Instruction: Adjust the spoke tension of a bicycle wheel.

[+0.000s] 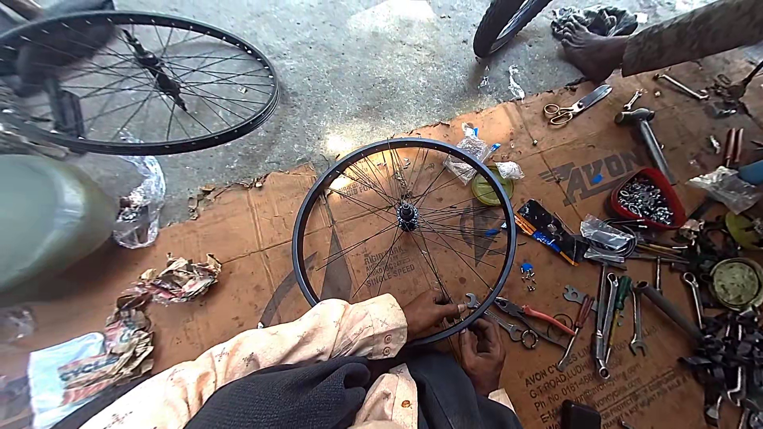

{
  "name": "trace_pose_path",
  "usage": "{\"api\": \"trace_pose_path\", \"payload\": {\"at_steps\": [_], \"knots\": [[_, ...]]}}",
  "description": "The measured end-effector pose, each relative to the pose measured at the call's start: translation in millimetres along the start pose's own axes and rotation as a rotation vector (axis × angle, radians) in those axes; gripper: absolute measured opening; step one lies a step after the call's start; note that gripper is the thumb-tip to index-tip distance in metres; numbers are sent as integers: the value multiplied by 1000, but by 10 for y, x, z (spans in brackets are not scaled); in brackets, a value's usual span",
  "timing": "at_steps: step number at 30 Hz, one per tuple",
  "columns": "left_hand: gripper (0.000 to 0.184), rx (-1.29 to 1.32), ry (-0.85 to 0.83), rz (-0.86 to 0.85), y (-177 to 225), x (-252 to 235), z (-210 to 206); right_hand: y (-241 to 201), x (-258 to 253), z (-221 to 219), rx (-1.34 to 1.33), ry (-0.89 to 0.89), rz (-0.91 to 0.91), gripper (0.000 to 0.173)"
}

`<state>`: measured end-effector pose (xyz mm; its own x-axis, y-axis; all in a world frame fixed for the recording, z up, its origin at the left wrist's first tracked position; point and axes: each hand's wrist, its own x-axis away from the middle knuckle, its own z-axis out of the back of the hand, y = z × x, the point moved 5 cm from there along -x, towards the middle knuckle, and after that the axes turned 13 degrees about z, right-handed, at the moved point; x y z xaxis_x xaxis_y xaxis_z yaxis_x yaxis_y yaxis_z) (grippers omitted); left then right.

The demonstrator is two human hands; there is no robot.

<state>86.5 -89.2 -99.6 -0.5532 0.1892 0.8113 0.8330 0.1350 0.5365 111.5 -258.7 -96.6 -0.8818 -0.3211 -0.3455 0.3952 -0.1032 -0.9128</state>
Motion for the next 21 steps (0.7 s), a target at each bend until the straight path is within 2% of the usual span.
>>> {"api": "trace_pose_path", "payload": {"at_steps": [4, 7, 13, 17, 21], "knots": [[23, 61, 37, -25, 34, 91, 227, -13, -14, 19, -30, 3, -67, 16], [23, -49, 62, -16, -8, 238, 471, -15, -7, 11, -20, -2, -124, 20], [21, -145, 72, 4, -332, 577, 884, 22, 2, -39, -36, 24, -225, 22], [25, -176, 50, -17, -378, 605, 836, 138, -149, 7, 45, 29, -232, 22], [26, -69, -54, -20, -311, 465, 490, 273, -534, 114, 146, 36, -209, 24]]}}
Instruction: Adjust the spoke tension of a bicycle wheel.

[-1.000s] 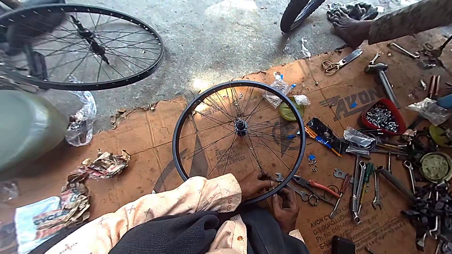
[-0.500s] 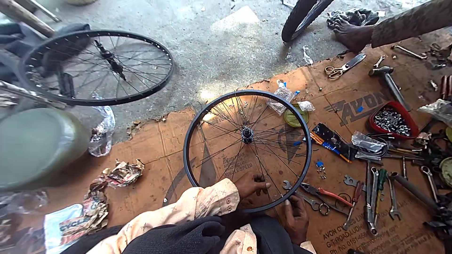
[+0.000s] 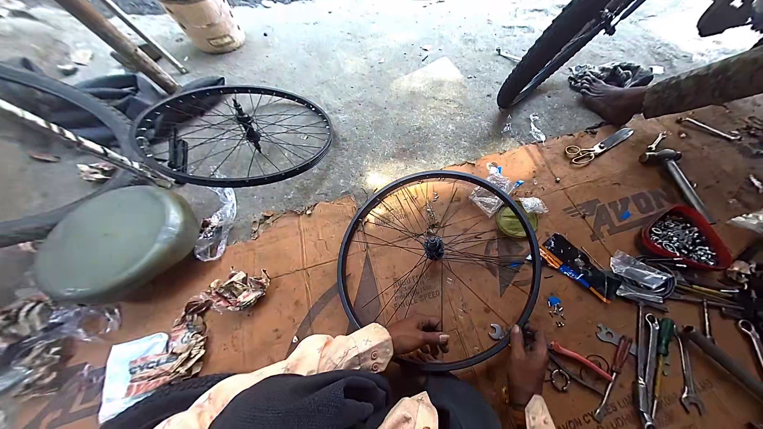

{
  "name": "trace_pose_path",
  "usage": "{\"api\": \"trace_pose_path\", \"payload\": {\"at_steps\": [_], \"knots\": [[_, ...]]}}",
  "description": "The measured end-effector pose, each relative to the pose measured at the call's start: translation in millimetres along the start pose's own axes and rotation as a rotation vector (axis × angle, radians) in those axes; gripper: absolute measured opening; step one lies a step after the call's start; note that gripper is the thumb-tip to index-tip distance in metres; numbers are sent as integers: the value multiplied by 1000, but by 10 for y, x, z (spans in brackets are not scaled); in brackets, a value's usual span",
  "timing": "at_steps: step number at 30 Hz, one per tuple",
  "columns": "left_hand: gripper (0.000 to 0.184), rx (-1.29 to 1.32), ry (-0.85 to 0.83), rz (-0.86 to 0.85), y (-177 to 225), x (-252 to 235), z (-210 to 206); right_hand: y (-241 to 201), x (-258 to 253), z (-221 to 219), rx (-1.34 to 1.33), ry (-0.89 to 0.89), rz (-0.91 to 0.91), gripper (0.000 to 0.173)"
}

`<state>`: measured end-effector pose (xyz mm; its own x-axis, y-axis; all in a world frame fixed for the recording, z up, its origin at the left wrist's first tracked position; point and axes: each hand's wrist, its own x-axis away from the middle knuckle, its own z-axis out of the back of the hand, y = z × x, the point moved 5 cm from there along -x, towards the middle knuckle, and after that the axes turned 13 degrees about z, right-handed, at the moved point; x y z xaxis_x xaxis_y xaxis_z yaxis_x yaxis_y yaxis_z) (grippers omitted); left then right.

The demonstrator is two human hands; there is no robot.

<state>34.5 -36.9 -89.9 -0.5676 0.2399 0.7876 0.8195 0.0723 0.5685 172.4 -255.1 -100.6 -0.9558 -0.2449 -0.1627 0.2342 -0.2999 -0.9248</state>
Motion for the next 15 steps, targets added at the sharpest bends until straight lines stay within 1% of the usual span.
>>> {"api": "trace_pose_path", "payload": {"at_steps": [3, 5, 7, 11, 15], "knots": [[35, -34, -50, 60, 123, -112, -219, 68, -313, 59, 80, 1, -38, 24], [40, -55, -53, 54, 218, -173, -276, 84, -487, 72, 123, -2, -49, 24], [40, -39, -59, 30, 317, -228, -290, 73, -610, 59, 114, -9, -48, 23], [38, 33, -56, 25, 341, -368, -362, 114, -578, 66, 24, -28, -93, 23], [39, 70, -30, 13, 321, -451, -443, 191, -484, 136, -70, -80, -145, 31]]}}
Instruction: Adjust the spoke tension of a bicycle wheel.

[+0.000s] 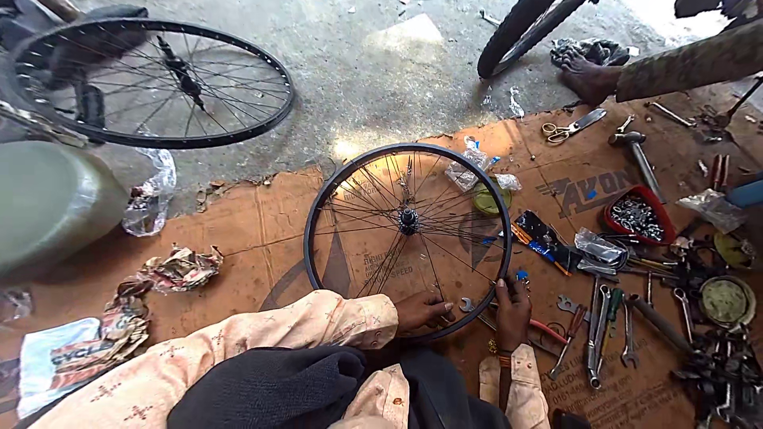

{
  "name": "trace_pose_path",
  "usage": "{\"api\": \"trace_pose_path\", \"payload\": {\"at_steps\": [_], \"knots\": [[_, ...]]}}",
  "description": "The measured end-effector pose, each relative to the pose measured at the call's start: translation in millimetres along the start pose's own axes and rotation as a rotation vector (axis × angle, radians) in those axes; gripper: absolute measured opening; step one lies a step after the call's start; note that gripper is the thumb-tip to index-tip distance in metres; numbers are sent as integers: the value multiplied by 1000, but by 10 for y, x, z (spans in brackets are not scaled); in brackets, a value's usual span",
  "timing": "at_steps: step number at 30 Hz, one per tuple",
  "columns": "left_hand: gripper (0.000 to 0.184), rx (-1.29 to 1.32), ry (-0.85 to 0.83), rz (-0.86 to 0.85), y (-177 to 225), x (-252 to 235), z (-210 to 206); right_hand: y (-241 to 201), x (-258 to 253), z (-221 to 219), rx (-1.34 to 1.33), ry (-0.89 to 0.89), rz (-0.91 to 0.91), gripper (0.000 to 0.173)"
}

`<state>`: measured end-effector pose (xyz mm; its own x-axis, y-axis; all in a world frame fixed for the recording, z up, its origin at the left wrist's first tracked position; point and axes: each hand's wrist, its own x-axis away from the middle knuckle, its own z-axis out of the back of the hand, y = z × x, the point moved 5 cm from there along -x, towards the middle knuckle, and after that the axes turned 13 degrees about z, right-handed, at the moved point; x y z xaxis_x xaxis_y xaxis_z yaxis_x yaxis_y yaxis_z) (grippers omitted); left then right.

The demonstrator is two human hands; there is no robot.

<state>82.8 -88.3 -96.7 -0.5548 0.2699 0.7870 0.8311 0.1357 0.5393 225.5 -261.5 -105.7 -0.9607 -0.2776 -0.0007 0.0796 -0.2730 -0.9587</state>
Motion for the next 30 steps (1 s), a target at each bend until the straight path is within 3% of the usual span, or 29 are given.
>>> {"api": "trace_pose_path", "payload": {"at_steps": [5, 10, 13, 20, 30], "knots": [[44, 72, 2, -9, -42, -54, -116, 63, 44, 139, -76, -65, -52, 35], [41, 159, 27, 0, -56, -29, -121, 250, -155, 675, 635, -11, -19, 25], [38, 174, 32, -7, -45, -5, -114, 420, -248, 820, 853, -51, 60, 21], [36, 155, 62, -12, -56, -53, -106, 410, -315, 708, 960, -174, 168, 15], [44, 5, 40, 12, 54, -151, -110, 258, -398, 630, 1136, -303, -89, 29]]}}
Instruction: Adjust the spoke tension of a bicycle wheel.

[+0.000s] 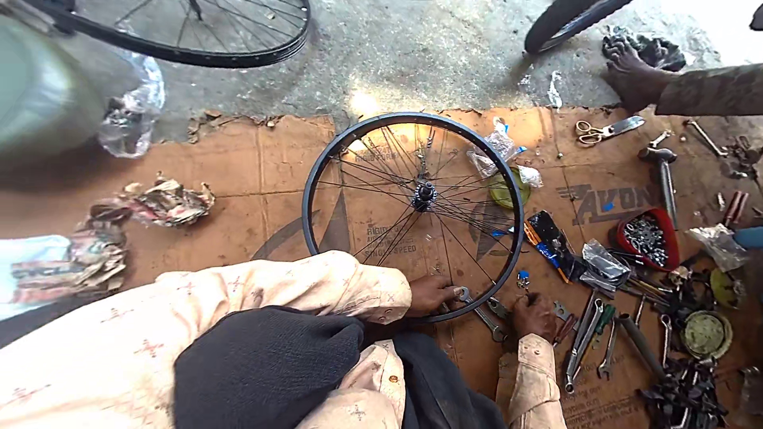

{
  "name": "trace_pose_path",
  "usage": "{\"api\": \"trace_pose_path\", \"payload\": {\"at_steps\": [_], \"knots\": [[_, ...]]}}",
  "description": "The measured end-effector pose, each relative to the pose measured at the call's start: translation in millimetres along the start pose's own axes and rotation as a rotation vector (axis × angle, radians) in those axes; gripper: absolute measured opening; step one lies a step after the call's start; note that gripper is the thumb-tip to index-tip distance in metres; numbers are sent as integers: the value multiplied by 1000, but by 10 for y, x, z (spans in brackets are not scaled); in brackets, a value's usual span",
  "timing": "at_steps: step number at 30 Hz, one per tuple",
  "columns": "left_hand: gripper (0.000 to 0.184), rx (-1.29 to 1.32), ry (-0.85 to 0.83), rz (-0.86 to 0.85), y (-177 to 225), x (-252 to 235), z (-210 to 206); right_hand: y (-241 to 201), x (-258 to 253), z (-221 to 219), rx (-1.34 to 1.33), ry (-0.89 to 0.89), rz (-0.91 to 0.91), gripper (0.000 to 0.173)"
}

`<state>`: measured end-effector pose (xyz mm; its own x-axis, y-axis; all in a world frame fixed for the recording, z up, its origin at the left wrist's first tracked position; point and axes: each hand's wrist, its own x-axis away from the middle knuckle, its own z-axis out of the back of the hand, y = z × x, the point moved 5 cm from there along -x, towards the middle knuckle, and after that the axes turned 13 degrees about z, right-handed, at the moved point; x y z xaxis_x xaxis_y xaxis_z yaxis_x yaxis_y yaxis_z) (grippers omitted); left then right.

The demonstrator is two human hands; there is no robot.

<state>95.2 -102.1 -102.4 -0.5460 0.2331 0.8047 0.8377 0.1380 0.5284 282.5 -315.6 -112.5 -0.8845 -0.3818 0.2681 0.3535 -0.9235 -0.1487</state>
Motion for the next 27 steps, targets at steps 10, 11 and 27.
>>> {"api": "trace_pose_path", "payload": {"at_steps": [10, 11, 27], "knots": [[45, -67, 8, -14, 40, -77, -7, -527, 864, -149, -1160, 326, 66, 15], [45, -74, 6, -17, 47, -67, -4, -587, 971, -202, -1225, 321, 50, 16], [42, -38, -12, -70, 218, 104, -50, -976, 1277, -42, -1377, 514, 44, 20]]}}
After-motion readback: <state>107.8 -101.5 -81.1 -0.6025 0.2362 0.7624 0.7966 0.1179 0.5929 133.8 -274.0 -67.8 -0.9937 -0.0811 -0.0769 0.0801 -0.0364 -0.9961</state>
